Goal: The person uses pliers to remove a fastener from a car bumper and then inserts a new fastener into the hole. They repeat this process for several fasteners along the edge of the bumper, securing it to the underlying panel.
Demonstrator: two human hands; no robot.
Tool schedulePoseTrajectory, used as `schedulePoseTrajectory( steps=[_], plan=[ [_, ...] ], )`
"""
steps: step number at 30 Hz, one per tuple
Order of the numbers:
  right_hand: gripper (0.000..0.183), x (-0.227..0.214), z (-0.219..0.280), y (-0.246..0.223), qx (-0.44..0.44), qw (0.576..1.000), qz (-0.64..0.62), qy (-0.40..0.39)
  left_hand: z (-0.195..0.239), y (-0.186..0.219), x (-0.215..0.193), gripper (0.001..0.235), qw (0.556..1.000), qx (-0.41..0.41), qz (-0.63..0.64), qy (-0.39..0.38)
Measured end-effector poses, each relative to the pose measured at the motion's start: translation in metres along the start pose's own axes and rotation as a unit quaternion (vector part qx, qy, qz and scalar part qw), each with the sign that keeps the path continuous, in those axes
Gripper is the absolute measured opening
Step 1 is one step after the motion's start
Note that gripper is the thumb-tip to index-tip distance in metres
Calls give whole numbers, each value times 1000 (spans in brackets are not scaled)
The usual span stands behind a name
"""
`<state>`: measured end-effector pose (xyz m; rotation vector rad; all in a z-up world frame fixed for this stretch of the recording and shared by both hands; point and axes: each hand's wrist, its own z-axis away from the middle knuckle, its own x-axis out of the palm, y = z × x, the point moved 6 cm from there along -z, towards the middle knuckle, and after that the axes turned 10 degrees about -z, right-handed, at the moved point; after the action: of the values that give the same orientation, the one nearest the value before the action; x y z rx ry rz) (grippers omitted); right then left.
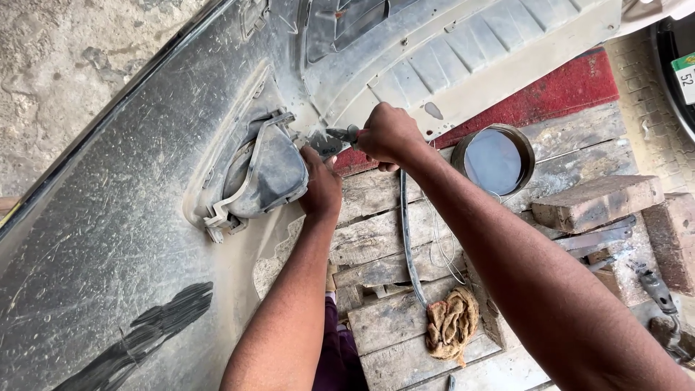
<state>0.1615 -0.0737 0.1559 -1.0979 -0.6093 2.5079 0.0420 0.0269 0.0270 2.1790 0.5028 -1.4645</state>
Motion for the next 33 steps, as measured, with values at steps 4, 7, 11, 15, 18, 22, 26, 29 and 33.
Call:
schedulePoseTrajectory(
  steps=[4, 7, 11, 15, 18, 22, 26, 29, 33],
  plan=[
    [17, 4, 4, -1, 14, 1000, -26, -10, -6, -2, 2, 40, 1000, 7, 8, 11],
    [16, 9, -1, 4, 14, 1000, -22, -10, -5, -1, -2, 40, 1000, -1, 20, 4],
    [17, 10, -1, 7, 31, 999, -24, -10, -10, -1, -8, 41, 1000, 2, -9, 7],
    [16, 7, 7, 2, 40, 999, -10, -12, -9, -2, -1, 40, 1000, 0, 2, 2],
    [15, 4, 10, -2, 36, 999, -8, -7, -9, 0, -7, 40, 1000, -5, 14, -5],
    [16, 5, -3, 4, 55, 997, -47, -16, -13, 1, -9, 39, 1000, 0, 7, -12],
    [15, 10, -18, 14, 36, 999, -6, -15, -13, 1, -8, 39, 1000, -4, 2, -16],
    [17, 13, -21, 15, 33, 999, 12, -17, -13, 2, -15, 40, 1000, -2, 2, -18],
    [29, 13, -16, 11, 28, 999, 28, -23, -12, 3, -15, 40, 1000, 0, -10, -29]
  ],
)
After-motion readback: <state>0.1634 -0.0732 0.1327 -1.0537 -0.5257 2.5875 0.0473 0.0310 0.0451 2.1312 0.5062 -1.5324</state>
